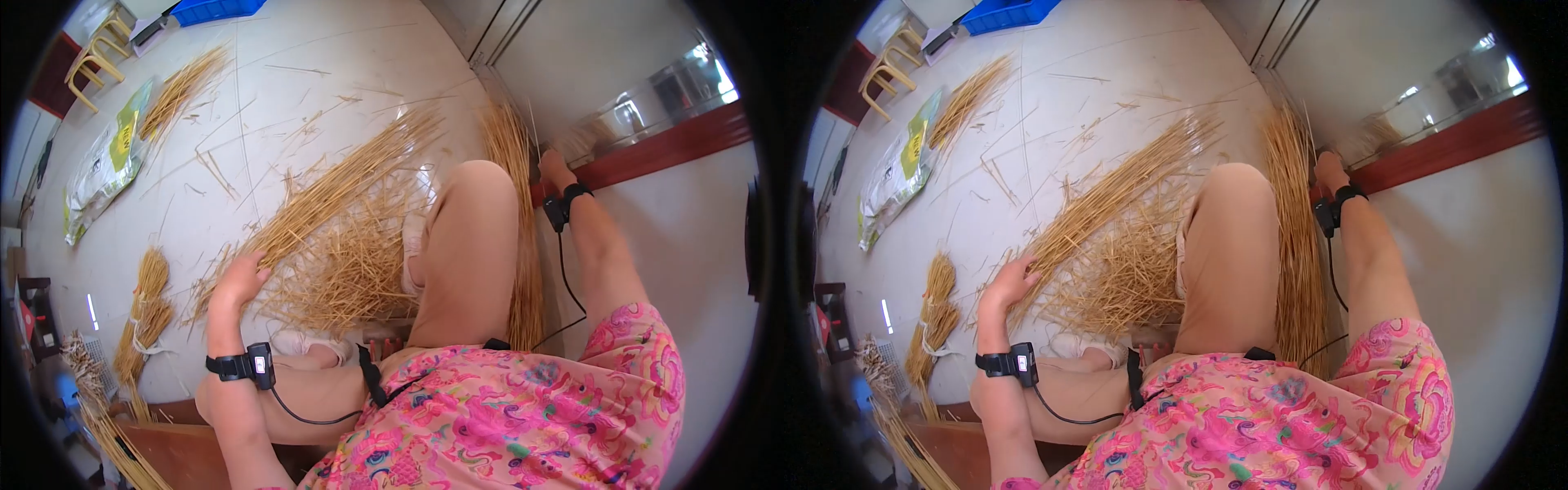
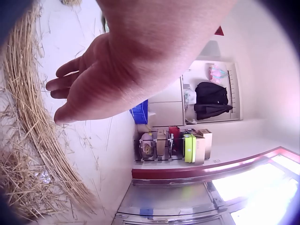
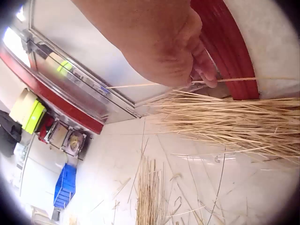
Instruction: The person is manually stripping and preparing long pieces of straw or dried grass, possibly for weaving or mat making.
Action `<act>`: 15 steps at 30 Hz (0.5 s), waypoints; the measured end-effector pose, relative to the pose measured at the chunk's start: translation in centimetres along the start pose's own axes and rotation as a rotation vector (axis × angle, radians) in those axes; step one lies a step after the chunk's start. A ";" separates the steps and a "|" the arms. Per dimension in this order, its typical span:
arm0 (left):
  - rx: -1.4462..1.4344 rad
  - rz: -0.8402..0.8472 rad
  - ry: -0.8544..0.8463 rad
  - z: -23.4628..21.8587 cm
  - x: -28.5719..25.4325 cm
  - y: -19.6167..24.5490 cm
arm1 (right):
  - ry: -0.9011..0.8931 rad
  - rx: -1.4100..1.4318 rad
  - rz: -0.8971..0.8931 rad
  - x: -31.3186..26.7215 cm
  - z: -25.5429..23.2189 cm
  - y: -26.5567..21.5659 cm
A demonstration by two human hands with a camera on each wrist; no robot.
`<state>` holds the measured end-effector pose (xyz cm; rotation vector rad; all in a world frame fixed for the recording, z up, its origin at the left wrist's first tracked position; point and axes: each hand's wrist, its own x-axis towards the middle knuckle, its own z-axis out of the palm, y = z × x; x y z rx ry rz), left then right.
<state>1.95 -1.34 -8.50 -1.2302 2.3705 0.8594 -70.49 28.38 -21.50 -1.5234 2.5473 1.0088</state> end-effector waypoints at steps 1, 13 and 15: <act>-0.012 0.002 -0.006 0.1 0.0 0.0 | 0.066 0.147 0.126 0.9 0.9 -0.1; 0.046 -0.034 -0.149 6.5 3.2 -4.4 | 0.409 1.474 -0.345 -9.3 -43.4 -15.5; 0.067 -0.073 -0.156 8.5 3.8 -5.7 | 0.346 1.507 -0.543 -11.8 -46.7 -20.6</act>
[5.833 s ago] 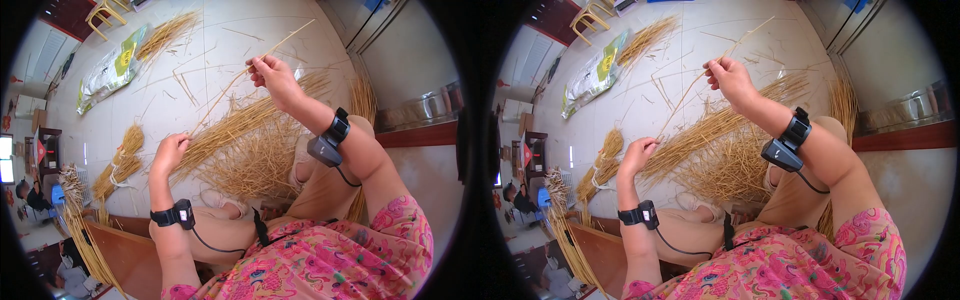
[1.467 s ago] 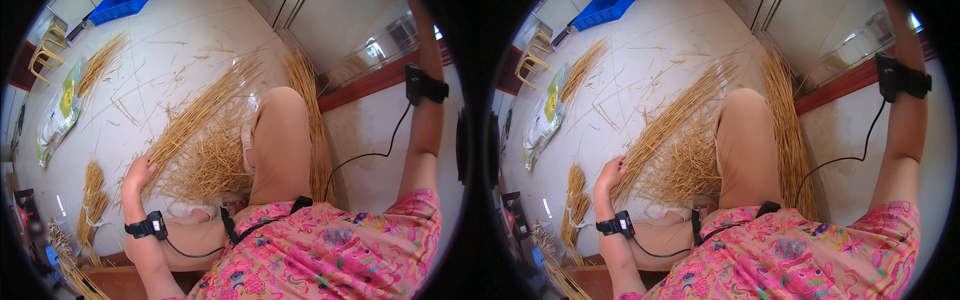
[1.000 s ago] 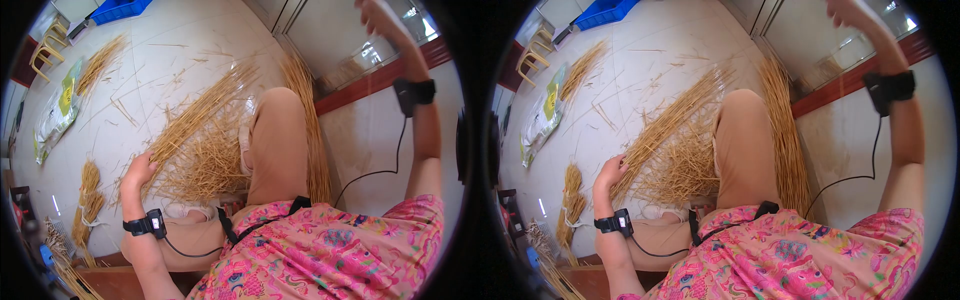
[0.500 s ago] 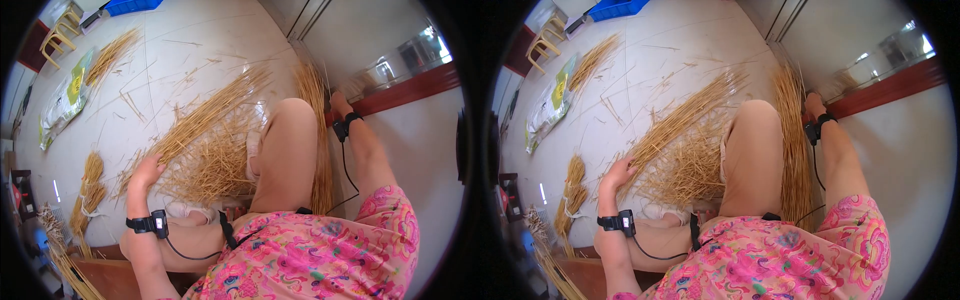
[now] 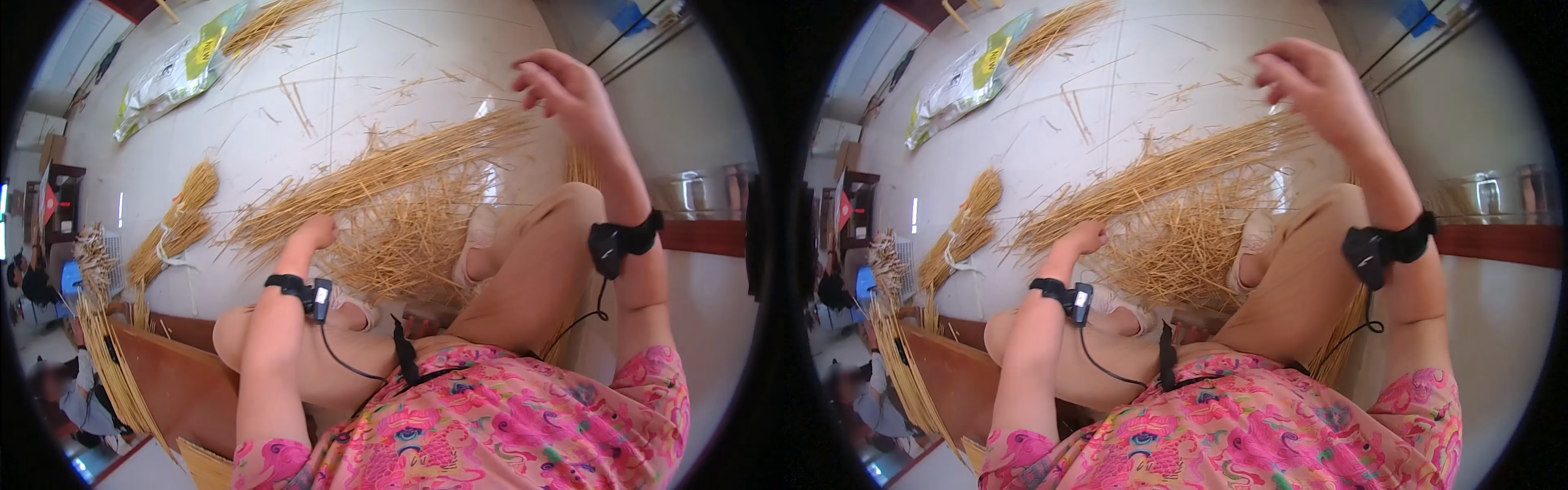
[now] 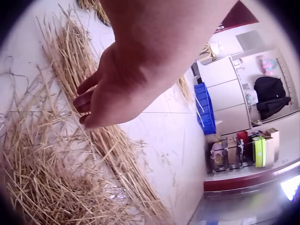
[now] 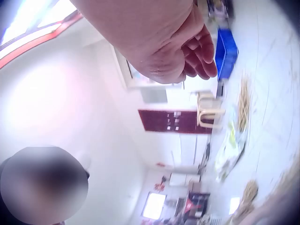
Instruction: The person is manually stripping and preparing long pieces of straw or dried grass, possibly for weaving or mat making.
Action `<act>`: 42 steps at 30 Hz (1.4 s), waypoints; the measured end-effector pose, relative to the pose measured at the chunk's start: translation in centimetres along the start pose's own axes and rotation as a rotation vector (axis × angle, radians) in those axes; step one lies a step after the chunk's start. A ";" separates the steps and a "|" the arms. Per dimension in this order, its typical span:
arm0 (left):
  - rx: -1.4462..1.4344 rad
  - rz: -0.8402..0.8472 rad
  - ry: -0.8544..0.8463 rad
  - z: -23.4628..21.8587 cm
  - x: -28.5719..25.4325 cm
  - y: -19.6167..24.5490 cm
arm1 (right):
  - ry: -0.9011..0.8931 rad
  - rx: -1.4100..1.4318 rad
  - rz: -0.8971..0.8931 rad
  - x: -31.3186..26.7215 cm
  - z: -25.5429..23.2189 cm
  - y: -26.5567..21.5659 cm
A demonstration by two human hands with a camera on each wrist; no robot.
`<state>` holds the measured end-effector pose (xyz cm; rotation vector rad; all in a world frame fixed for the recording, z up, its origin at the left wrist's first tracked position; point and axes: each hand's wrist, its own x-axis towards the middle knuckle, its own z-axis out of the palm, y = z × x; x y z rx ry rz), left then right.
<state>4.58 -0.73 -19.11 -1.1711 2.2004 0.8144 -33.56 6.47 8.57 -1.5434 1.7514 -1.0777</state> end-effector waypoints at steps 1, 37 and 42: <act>-0.015 -0.016 0.040 1.8 0.8 -0.8 | -0.081 0.018 -0.018 0.1 2.6 -1.7; -0.038 -0.079 0.772 4.6 7.8 1.4 | -0.344 -0.484 -0.089 3.5 11.1 -2.2; 0.066 -0.110 0.701 5.5 10.9 -0.6 | -0.354 -0.483 -0.076 3.7 11.0 -2.1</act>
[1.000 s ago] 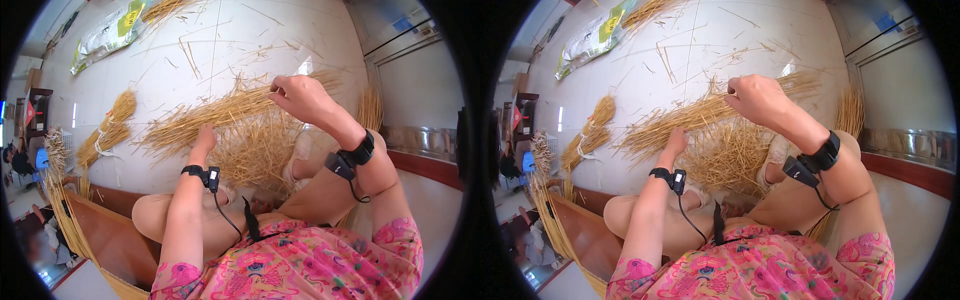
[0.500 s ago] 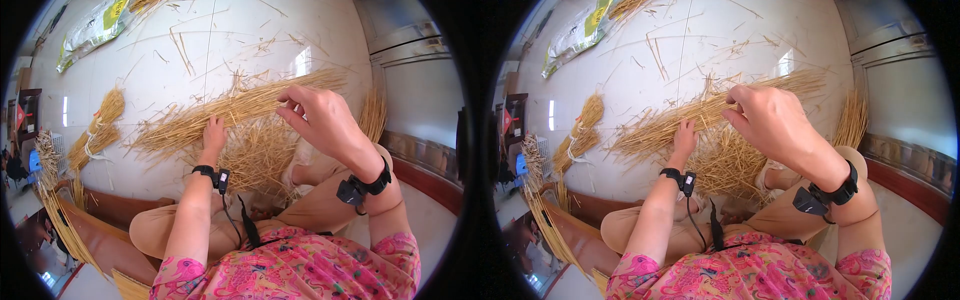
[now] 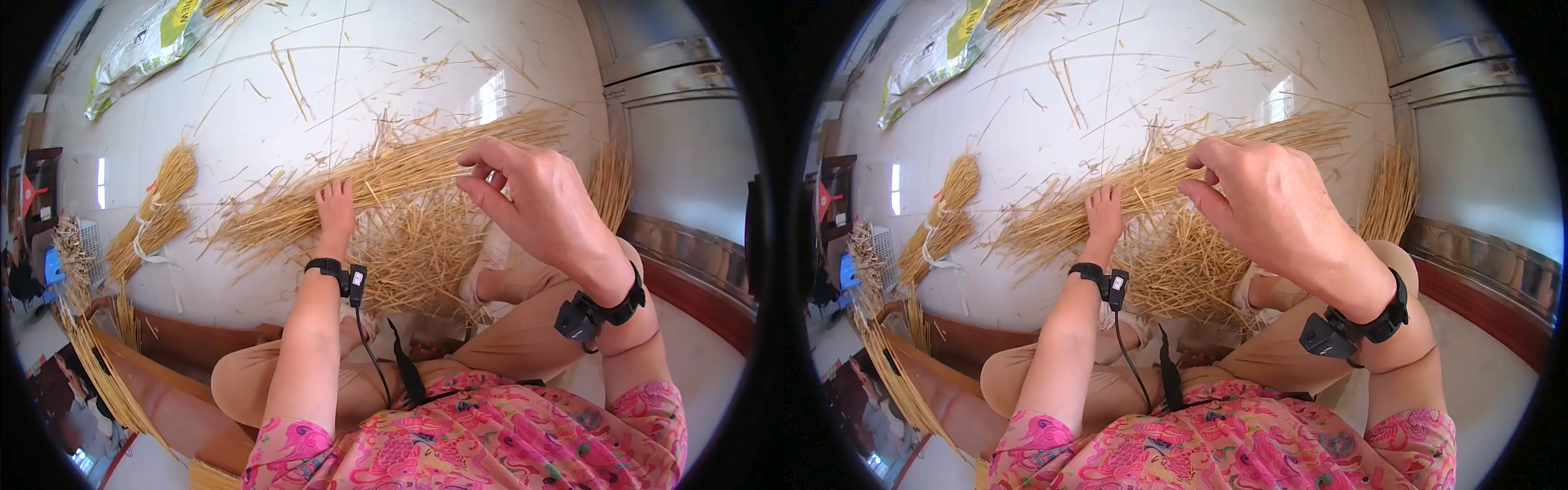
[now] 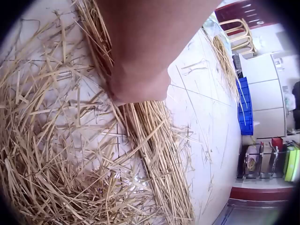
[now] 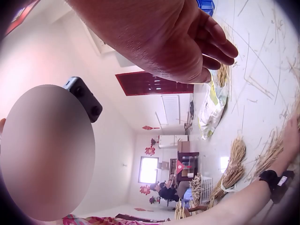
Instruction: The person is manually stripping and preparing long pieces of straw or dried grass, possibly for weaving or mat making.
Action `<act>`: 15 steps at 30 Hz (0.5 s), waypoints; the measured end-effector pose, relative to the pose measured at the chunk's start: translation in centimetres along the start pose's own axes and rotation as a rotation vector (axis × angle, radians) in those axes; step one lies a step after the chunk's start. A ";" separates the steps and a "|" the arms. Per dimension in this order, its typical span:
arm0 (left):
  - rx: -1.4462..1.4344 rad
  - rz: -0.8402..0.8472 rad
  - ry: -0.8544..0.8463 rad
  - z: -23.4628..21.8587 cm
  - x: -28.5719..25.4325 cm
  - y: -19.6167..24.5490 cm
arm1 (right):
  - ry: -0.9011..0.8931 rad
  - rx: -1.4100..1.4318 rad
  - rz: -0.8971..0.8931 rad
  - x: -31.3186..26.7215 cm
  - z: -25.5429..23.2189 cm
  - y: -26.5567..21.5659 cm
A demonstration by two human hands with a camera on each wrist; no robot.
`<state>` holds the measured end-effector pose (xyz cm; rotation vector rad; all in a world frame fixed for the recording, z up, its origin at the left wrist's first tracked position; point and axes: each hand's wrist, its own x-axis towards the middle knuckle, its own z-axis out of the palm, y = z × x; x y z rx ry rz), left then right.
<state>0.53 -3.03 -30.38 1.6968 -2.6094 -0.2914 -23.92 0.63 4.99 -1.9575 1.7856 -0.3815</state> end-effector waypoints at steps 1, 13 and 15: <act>0.021 -0.015 -0.061 1.1 0.5 -0.5 | 0.005 -0.009 0.001 -0.1 -0.3 -0.2; -0.588 -0.014 -0.668 -5.2 6.1 -4.9 | 0.059 0.010 -0.033 -0.5 -0.6 0.2; -0.505 -0.074 -0.478 -5.9 6.0 -4.8 | 0.044 -0.008 -0.022 -0.6 -0.8 -0.1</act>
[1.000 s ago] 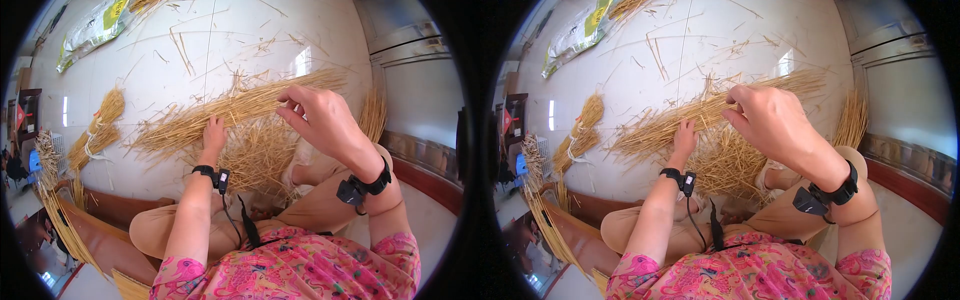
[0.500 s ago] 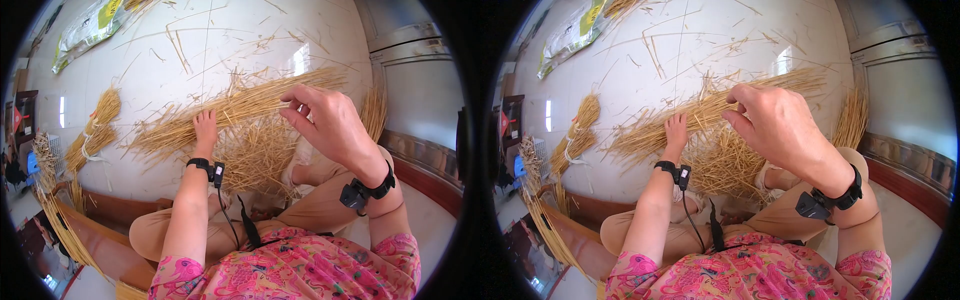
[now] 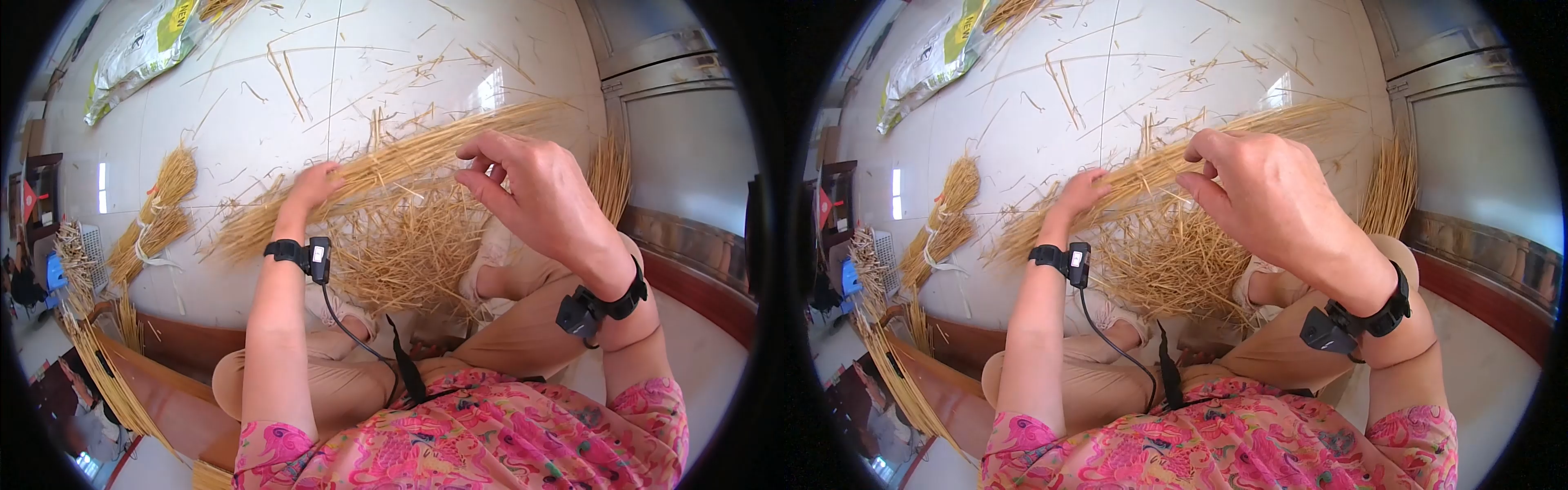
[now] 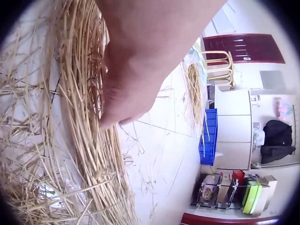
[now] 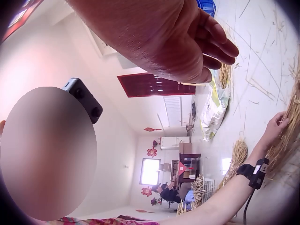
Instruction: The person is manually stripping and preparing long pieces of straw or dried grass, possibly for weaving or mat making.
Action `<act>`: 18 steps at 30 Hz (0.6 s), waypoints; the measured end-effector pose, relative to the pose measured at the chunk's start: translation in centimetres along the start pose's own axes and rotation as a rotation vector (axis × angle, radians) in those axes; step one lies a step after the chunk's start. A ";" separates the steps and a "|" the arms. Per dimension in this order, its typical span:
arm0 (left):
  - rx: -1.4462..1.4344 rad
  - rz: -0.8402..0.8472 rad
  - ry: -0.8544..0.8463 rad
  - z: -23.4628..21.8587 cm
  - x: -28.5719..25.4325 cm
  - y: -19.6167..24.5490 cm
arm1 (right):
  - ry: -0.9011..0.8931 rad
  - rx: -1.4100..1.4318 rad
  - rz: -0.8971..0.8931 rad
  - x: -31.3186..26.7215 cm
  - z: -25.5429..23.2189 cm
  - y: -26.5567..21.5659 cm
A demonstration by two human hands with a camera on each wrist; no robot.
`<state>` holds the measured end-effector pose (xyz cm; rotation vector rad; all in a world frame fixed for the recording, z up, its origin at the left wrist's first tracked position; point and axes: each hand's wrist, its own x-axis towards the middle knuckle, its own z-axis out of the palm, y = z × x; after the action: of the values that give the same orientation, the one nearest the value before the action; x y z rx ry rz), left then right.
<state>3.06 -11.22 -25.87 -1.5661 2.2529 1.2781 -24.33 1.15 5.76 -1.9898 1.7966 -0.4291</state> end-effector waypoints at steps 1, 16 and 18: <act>0.095 -0.015 0.223 0.2 -0.5 0.2 | -0.020 -0.005 0.014 0.1 -0.1 0.0; 0.234 0.055 0.622 8.2 -3.3 1.0 | -0.032 -0.004 0.011 -0.1 -0.4 -0.4; 0.209 0.089 0.609 7.7 -3.2 1.4 | -0.026 -0.001 0.006 -0.1 -0.3 -0.4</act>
<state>0.69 -3.43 -28.33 -1.9859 2.7073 0.5894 -24.18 1.26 6.20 -1.9812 1.7866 -0.3990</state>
